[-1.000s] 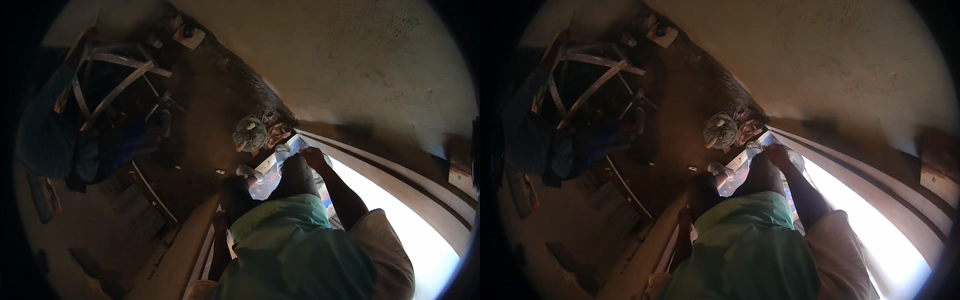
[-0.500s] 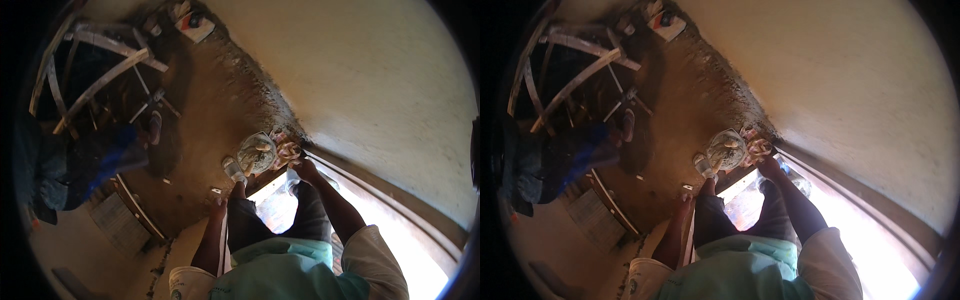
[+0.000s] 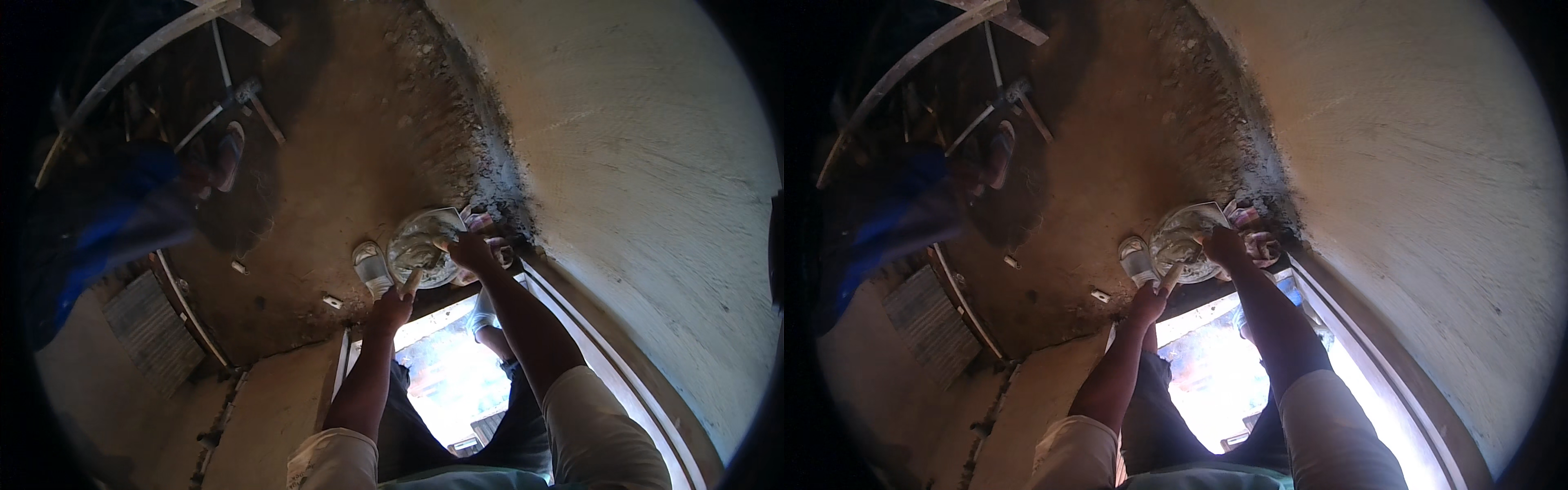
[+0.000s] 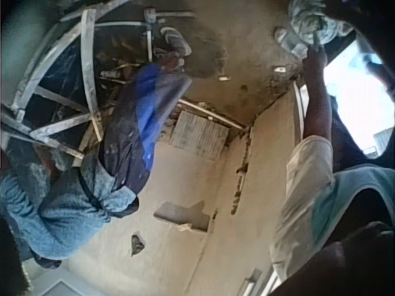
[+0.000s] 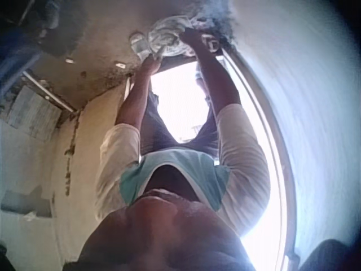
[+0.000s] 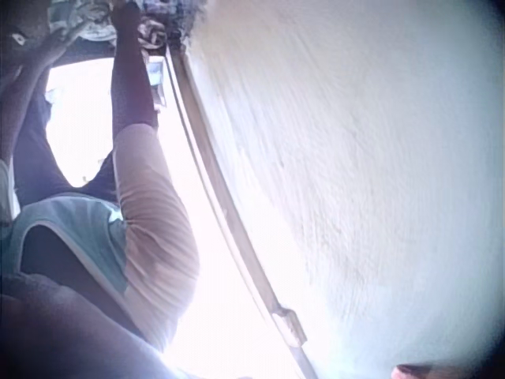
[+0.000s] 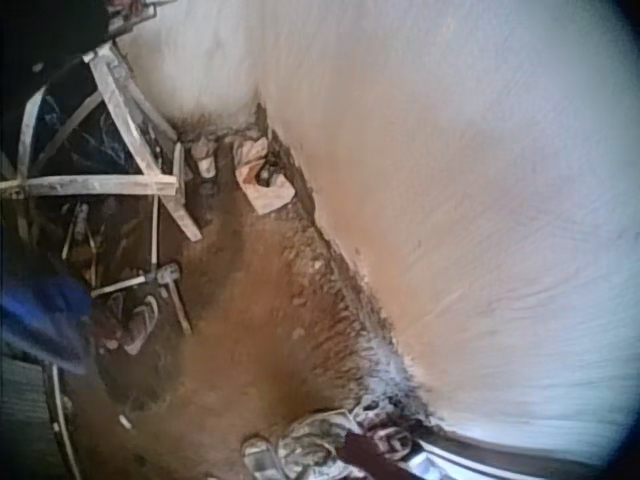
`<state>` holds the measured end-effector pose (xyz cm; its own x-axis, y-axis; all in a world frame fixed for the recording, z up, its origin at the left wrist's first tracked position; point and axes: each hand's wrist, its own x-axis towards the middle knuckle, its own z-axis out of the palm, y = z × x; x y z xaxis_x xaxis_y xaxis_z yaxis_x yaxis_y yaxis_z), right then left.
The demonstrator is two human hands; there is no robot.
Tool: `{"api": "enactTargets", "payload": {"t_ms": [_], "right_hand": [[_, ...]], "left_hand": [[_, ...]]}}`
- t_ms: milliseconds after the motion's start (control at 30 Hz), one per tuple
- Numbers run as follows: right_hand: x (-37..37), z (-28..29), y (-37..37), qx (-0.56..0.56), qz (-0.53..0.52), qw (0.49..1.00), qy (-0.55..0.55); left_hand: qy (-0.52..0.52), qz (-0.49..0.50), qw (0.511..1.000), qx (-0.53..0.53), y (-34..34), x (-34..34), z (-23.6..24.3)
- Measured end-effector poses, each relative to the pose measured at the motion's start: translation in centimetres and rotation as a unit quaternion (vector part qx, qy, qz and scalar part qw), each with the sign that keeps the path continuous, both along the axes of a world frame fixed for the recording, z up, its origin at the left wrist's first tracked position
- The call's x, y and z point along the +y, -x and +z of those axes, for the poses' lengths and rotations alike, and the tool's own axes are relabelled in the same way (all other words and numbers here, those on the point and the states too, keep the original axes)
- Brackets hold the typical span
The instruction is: The person applies mortar onto the back of a tile using a trowel, spreading the mixture across the surface before another person assists in holding the tile.
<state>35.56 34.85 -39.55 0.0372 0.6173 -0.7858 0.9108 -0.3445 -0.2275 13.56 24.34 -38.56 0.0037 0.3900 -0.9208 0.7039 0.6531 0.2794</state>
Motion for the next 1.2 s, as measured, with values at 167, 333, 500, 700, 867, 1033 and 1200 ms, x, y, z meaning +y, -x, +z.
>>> {"api": "enactTargets", "payload": {"t_ms": [167, 333, 500, 700, 867, 1033, 1200], "right_hand": [[2.0, 0.4, 2.2, -0.018, 0.05, 0.992, 0.115], [0.0, 0.7, 2.2, -0.018, 0.088, 0.99, 0.11], [-0.9, 3.3, 2.0, -0.027, 0.057, 0.995, 0.074], [-5.0, 4.2, -4.6, 0.108, -0.078, 0.991, 0.02], [-7.0, 10.9, -7.5, 0.242, -0.421, 0.852, 0.197], [-9.4, 14.1, -6.7, 0.242, -0.439, 0.858, 0.114], [-12.2, 15.6, -5.7, 0.239, -0.458, 0.853, 0.076]], "left_hand": [[0.072, -0.034, 0.997, 0.019, -2.5, 1.8, -0.6], [0.121, -0.069, 0.99, -0.006, -2.2, 1.9, 0.0], [0.061, -0.013, 0.998, 0.029, -3.0, 6.2, 10.8], [-0.192, 0.041, 0.98, 0.021, -2.7, 2.0, 14.5], [0.051, 0.301, 0.948, -0.089, -0.6, -4.4, 11.7], [0.006, 0.189, 0.981, -0.046, -0.6, -2.4, 14.3], [-0.074, 0.054, 0.994, 0.052, -2.0, -0.6, 17.5]]}}
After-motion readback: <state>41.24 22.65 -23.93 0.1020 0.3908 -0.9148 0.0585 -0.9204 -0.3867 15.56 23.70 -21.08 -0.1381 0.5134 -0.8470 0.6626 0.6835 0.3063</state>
